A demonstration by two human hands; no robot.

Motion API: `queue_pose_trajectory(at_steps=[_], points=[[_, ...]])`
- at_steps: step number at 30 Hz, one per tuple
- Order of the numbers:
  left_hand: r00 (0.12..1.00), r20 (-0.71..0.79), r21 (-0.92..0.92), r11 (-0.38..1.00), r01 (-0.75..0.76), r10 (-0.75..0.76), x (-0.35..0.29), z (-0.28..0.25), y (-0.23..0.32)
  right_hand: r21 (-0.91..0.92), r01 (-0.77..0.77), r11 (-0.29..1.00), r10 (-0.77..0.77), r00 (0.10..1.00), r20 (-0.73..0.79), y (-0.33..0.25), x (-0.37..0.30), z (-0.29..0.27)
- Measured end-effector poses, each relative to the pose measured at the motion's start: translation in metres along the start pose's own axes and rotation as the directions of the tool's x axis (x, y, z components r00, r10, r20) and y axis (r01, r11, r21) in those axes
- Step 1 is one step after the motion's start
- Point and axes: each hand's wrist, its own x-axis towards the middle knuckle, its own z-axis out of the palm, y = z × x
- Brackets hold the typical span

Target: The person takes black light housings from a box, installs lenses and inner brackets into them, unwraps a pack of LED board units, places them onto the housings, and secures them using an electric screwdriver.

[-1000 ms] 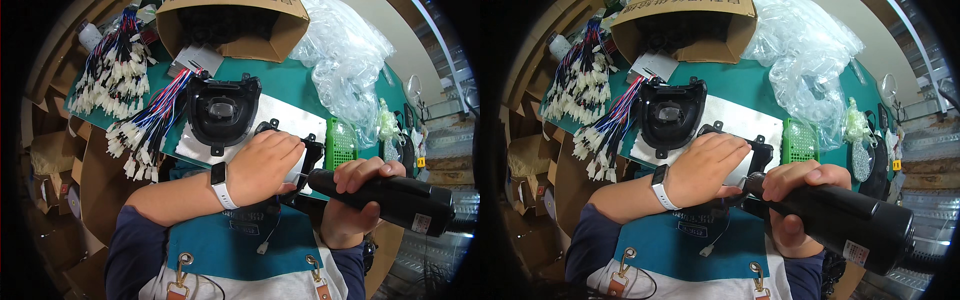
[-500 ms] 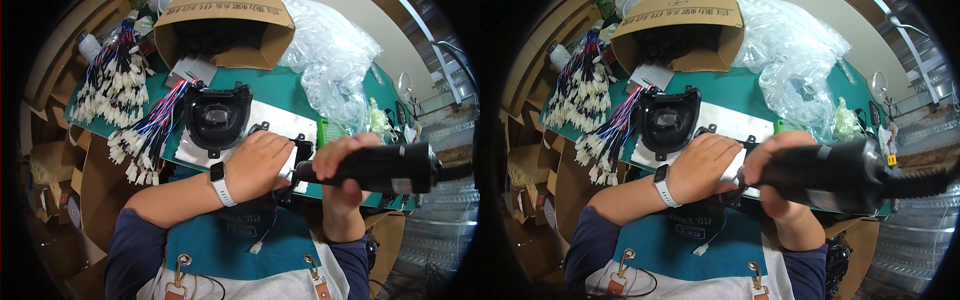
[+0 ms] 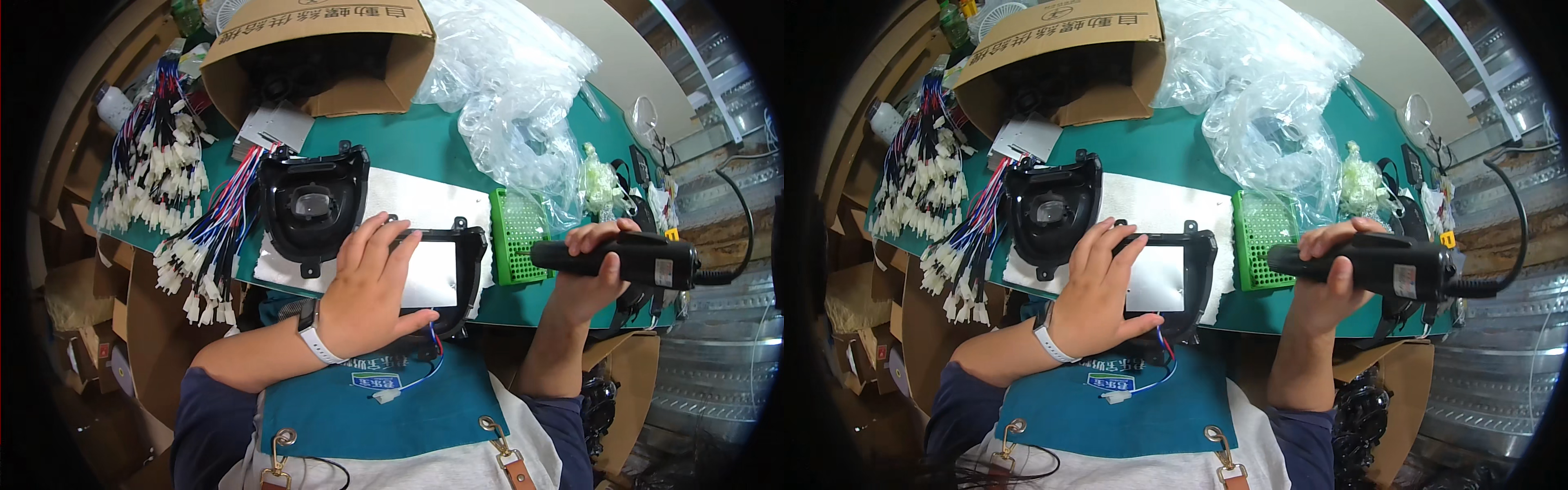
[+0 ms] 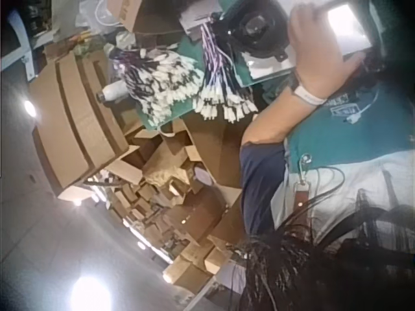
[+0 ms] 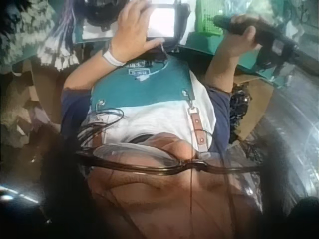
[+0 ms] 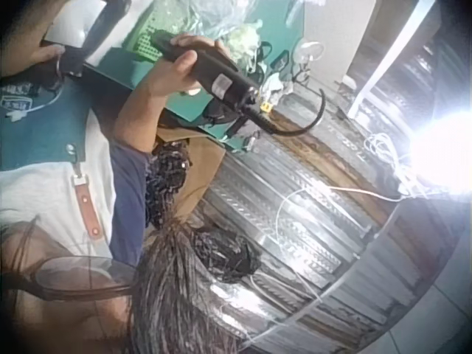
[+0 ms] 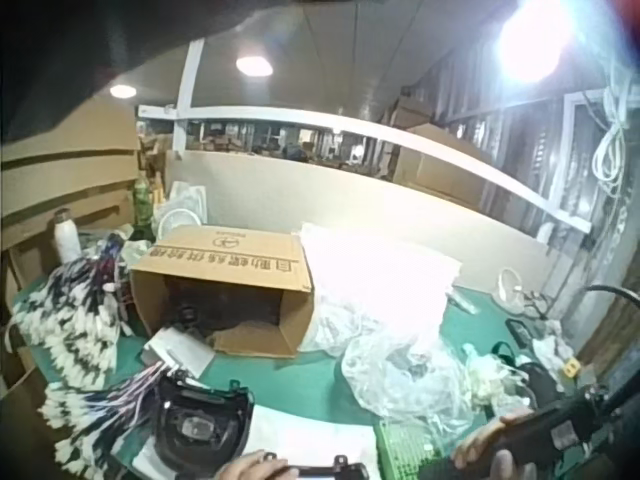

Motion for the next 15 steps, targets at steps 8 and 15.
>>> queue_pose_trajectory(at_steps=[8, 15], points=[[0.997, 0.082, 0.041, 0.999, 0.005, -0.008, 0.006, 0.000, 0.003, 0.003, -0.073, 0.997, 0.072, 0.990, 0.125, 0.012, -0.004, 0.000], [0.998, 0.064, -0.059, 0.998, 0.001, 0.003, 0.005, 0.006, 0.005, -0.258, -0.090, 0.962, 0.062, 0.992, -0.114, 0.012, -0.012, 0.037]])
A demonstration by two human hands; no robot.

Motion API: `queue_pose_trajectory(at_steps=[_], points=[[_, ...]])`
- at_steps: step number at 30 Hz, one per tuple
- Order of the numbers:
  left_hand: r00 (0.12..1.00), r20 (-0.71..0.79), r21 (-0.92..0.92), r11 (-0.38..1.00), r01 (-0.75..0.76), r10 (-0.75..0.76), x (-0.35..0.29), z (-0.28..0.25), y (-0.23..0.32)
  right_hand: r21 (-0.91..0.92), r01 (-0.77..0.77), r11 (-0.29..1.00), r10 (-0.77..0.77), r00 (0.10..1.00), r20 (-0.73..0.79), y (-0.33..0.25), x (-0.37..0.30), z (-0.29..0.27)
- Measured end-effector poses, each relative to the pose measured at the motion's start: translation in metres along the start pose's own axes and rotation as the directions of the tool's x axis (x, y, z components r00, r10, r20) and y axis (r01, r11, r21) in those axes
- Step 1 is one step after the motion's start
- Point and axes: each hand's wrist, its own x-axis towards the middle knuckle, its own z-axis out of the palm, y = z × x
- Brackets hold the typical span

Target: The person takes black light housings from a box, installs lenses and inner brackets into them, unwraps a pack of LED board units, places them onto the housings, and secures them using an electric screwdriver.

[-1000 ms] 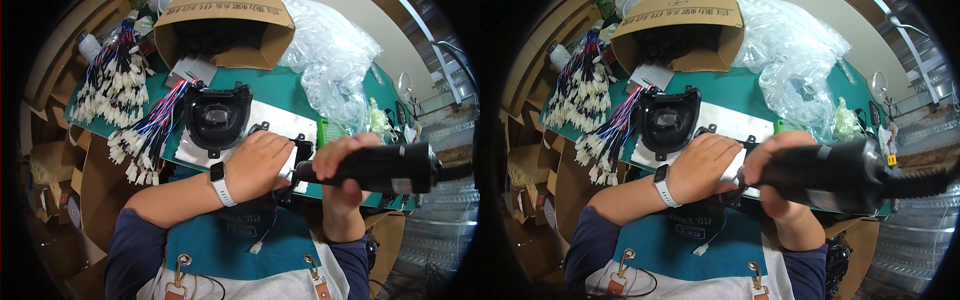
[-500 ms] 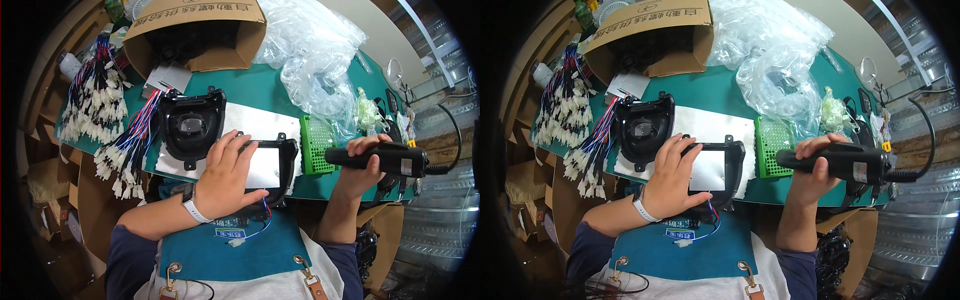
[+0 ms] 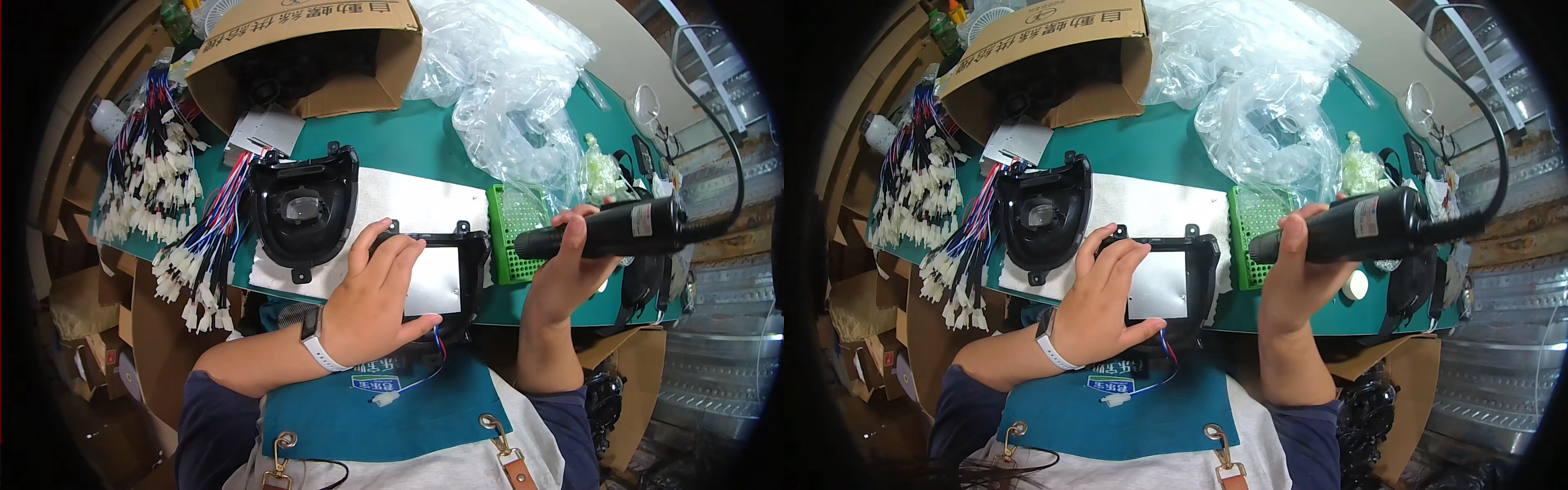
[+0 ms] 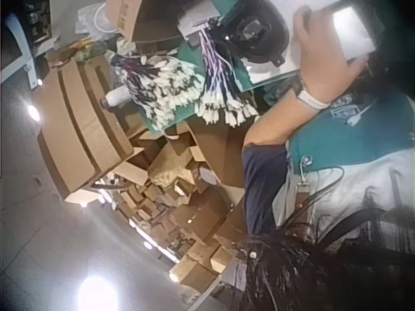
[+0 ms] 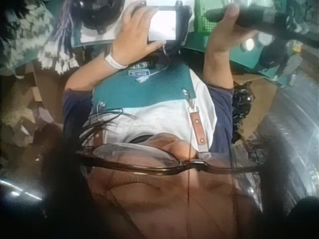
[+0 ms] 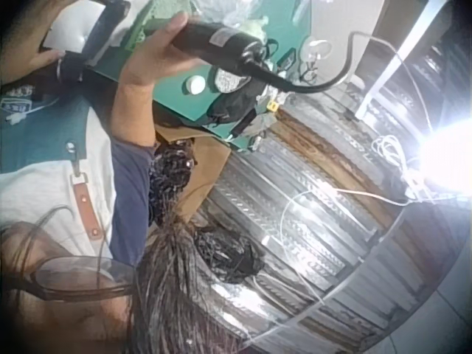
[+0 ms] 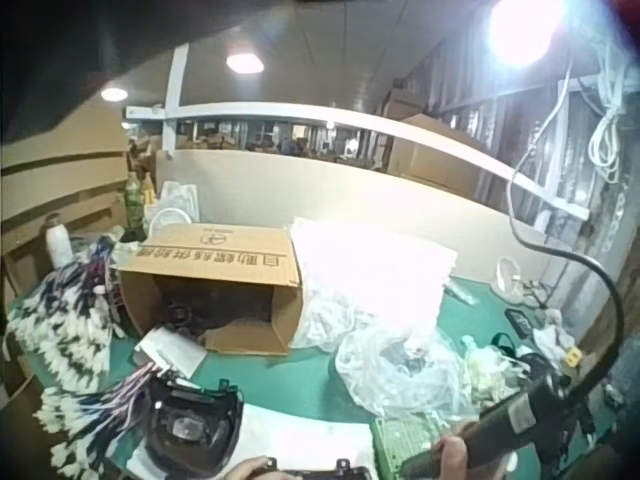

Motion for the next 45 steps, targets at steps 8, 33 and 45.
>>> queue_pose_trajectory(at_steps=[8, 33, 45], points=[[0.999, -0.051, 0.057, 0.998, -0.012, 0.014, -0.002, -0.001, -0.006, 0.360, -0.250, 0.899, -0.006, 0.815, 0.580, 0.020, 0.039, -0.032], [0.988, -0.087, -0.062, 0.989, -0.135, 0.130, -0.014, -0.032, 0.010, 0.748, -0.055, 0.662, -0.039, 0.994, 0.107, -0.093, -0.017, 0.013], [0.918, -0.290, -0.290, 0.889, -0.355, 0.272, -0.022, -0.012, -0.003, 0.648, -0.141, 0.748, 0.075, 0.989, 0.129, -0.089, -0.033, 0.023]])
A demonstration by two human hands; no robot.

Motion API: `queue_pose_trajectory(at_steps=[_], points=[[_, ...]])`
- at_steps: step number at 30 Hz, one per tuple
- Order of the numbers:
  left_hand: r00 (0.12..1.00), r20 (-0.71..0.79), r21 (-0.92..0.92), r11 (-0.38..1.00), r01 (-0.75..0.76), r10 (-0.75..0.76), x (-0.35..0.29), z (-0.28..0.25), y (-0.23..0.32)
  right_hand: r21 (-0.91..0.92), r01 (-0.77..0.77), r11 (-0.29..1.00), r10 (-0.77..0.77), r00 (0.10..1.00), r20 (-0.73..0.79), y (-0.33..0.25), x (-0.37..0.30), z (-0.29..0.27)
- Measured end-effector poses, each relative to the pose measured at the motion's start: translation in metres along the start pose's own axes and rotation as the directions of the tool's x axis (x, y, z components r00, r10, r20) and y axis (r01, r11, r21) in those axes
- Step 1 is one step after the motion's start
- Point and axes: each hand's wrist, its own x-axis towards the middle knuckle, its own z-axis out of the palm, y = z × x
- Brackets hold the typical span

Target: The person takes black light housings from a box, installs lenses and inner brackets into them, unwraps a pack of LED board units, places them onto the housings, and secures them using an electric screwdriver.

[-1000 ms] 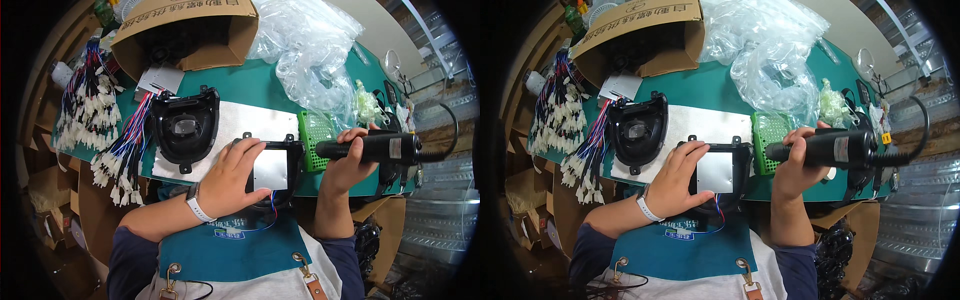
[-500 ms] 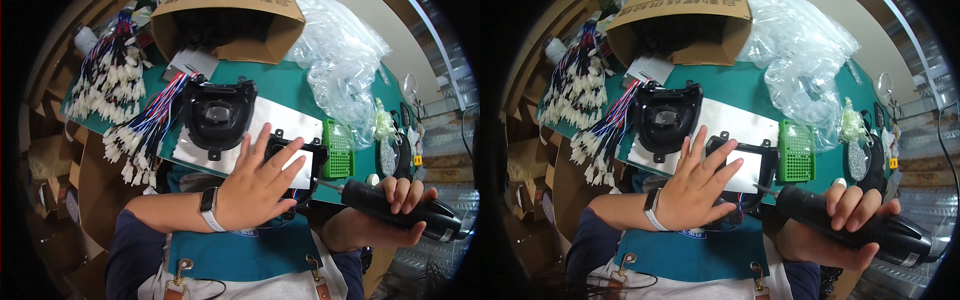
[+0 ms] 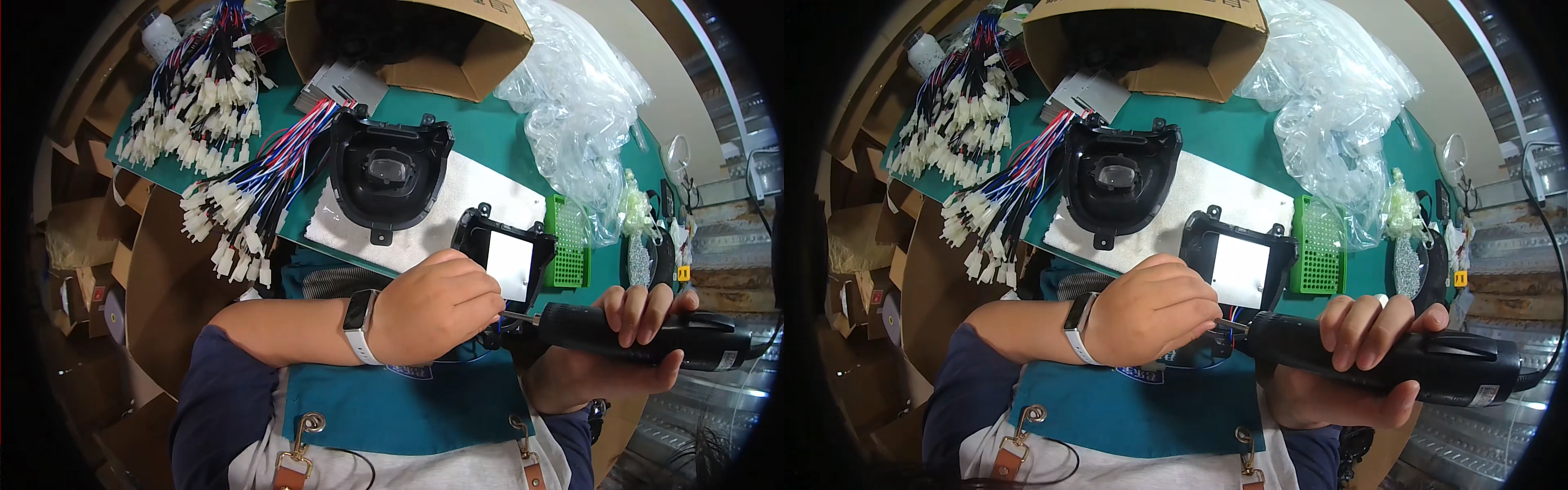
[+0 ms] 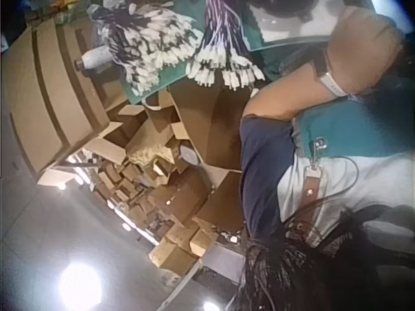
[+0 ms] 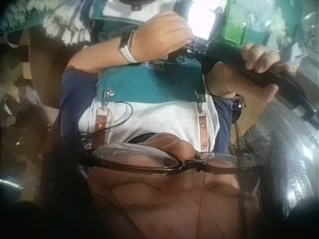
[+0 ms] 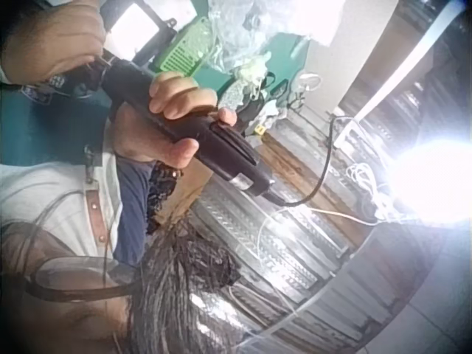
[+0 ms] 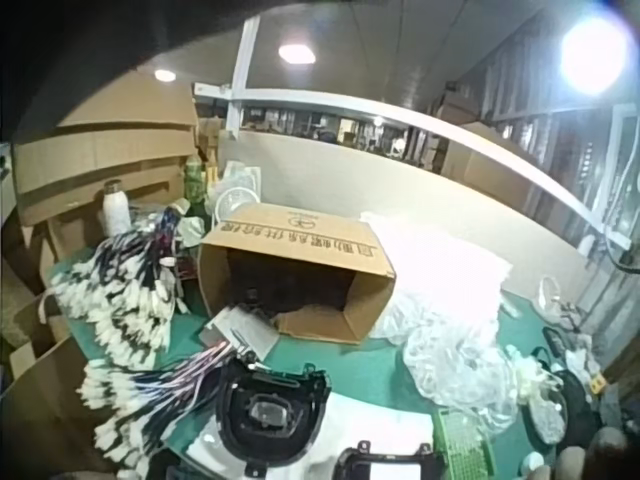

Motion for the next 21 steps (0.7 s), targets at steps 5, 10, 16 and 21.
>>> queue_pose_trajectory(at_steps=[5, 10, 16, 21], points=[[0.999, 0.054, -0.043, 0.999, 0.010, -0.008, 0.000, 0.000, -0.008, -0.018, -0.023, 1.000, 0.024, 0.998, 0.053, 0.003, 0.000, 0.005], [0.987, 0.059, 0.177, 0.975, 0.138, -0.150, 0.006, 0.004, -0.020, -0.212, 0.071, 0.975, -0.059, 0.996, 0.061, 0.021, 0.005, 0.010], [0.961, 0.018, 0.242, 0.934, 0.263, -0.276, 0.001, 0.023, -0.020, -0.380, 0.032, 0.925, 0.031, 0.987, 0.157, 0.029, 0.005, 0.013], [0.960, 0.043, 0.190, 0.946, 0.263, -0.276, -0.003, 0.023, -0.024, -0.341, -0.006, 0.940, 0.081, 0.975, 0.205, 0.035, 0.006, 0.008]])
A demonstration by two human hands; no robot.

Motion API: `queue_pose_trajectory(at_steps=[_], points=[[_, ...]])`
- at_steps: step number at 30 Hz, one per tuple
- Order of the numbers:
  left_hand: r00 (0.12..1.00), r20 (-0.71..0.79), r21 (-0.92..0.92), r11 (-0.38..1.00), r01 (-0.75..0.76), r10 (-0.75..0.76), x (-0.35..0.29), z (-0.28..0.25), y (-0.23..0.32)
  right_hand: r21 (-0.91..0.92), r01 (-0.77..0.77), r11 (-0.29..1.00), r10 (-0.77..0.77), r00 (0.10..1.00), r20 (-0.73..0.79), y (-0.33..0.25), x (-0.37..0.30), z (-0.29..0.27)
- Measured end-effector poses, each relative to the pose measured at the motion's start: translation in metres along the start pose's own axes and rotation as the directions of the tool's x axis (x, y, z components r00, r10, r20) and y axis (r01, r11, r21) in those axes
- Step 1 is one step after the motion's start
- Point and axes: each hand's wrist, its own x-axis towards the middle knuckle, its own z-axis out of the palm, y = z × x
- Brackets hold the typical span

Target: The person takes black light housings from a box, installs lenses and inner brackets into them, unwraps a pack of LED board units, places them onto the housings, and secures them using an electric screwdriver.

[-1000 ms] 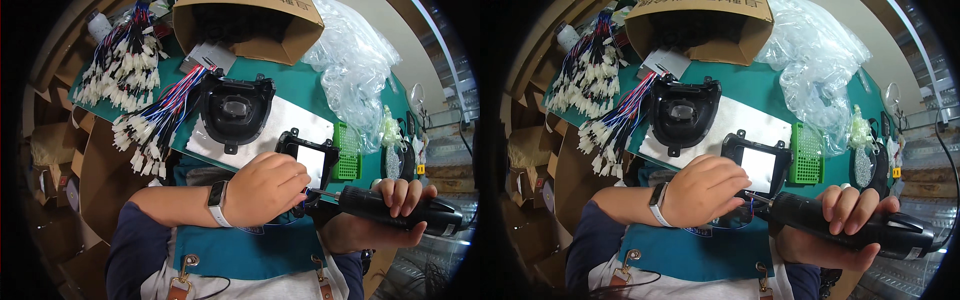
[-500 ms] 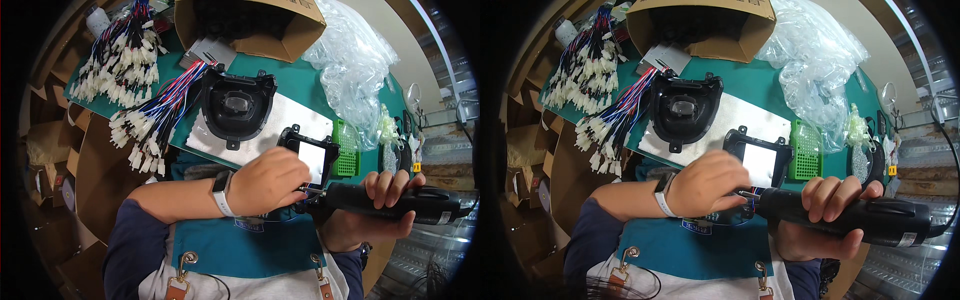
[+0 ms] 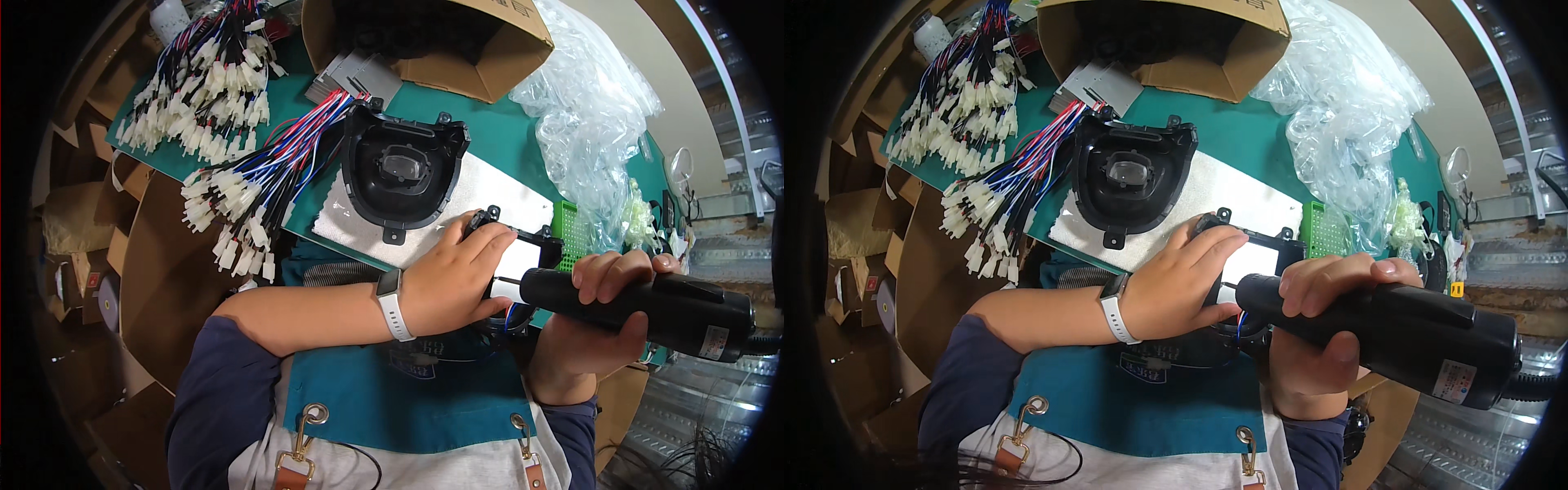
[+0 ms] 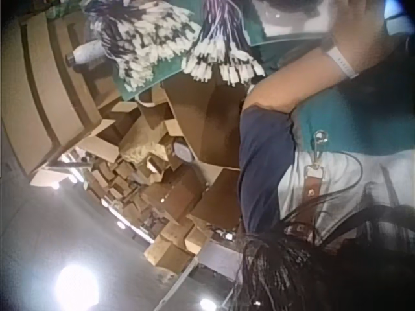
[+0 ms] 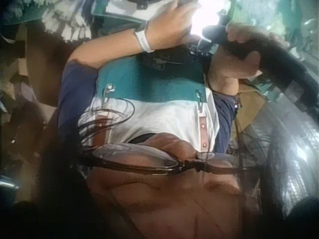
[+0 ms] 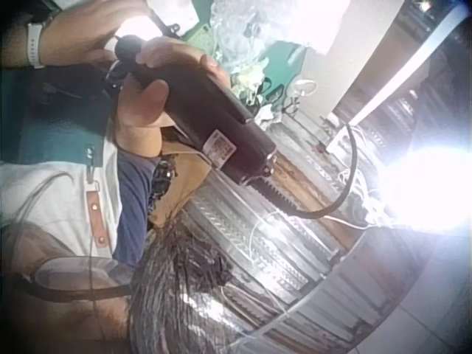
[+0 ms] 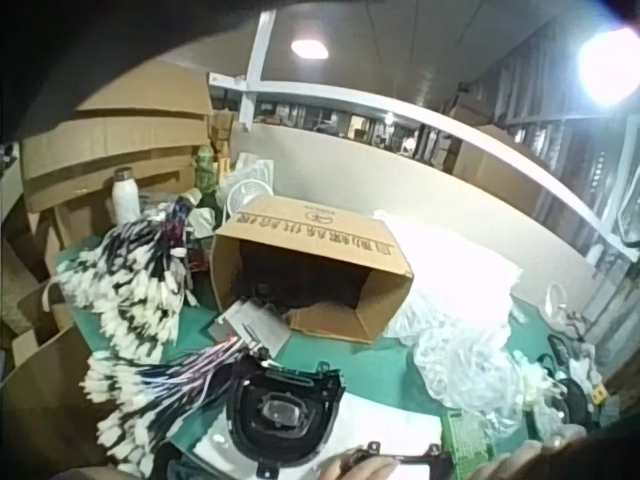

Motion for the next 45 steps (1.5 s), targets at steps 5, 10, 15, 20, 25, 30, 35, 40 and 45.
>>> queue_pose_trajectory(at_steps=[5, 10, 15, 20, 25, 30, 35, 40, 45], points=[[0.999, 0.031, -0.027, 1.000, 0.010, -0.010, 0.001, -0.004, -0.001, 0.009, -0.046, 0.999, 0.046, 0.999, 0.023, 0.006, -0.004, 0.003], [1.000, 0.012, -0.041, 0.999, 0.018, -0.017, -0.001, -0.005, -0.003, 0.002, 0.039, 0.999, -0.039, 0.985, 0.170, 0.009, -0.008, 0.009], [1.000, -0.010, -0.070, 0.997, 0.026, -0.027, -0.002, -0.001, -0.005, 0.071, -0.010, 0.997, -0.003, 0.983, 0.181, 0.016, -0.003, 0.011], [0.998, 0.017, -0.078, 0.995, 0.069, -0.067, -0.001, -0.001, 0.001, 0.030, -0.081, 0.996, 0.069, 0.956, 0.286, 0.021, 0.005, 0.010], [0.997, -0.018, 0.131, 0.989, -0.072, 0.075, -0.005, -0.005, 0.003, 0.187, 0.008, 0.982, -0.031, 0.992, 0.123, -0.027, 0.011, -0.004], [0.991, 0.037, 0.410, 0.903, -0.131, 0.127, 0.016, -0.012, 0.039, 0.733, 0.166, 0.660, -0.343, 0.934, 0.097, -0.104, 0.014, -0.050], [0.942, 0.335, 0.479, 0.866, -0.141, -0.032, 0.055, 0.006, 0.038, 0.724, 0.111, 0.681, -0.296, 0.946, 0.134, -0.103, -0.004, -0.047], [0.958, 0.278, 0.083, 0.992, -0.093, 0.066, 0.024, -0.068, 0.042, 0.682, 0.189, 0.706, -0.383, 0.913, 0.144, -0.104, -0.005, -0.094], [0.899, 0.432, -0.238, 0.952, 0.195, -0.076, -0.088, -0.244, -0.018, 0.640, 0.198, 0.743, -0.364, 0.921, 0.138, -0.089, -0.012, -0.118]])
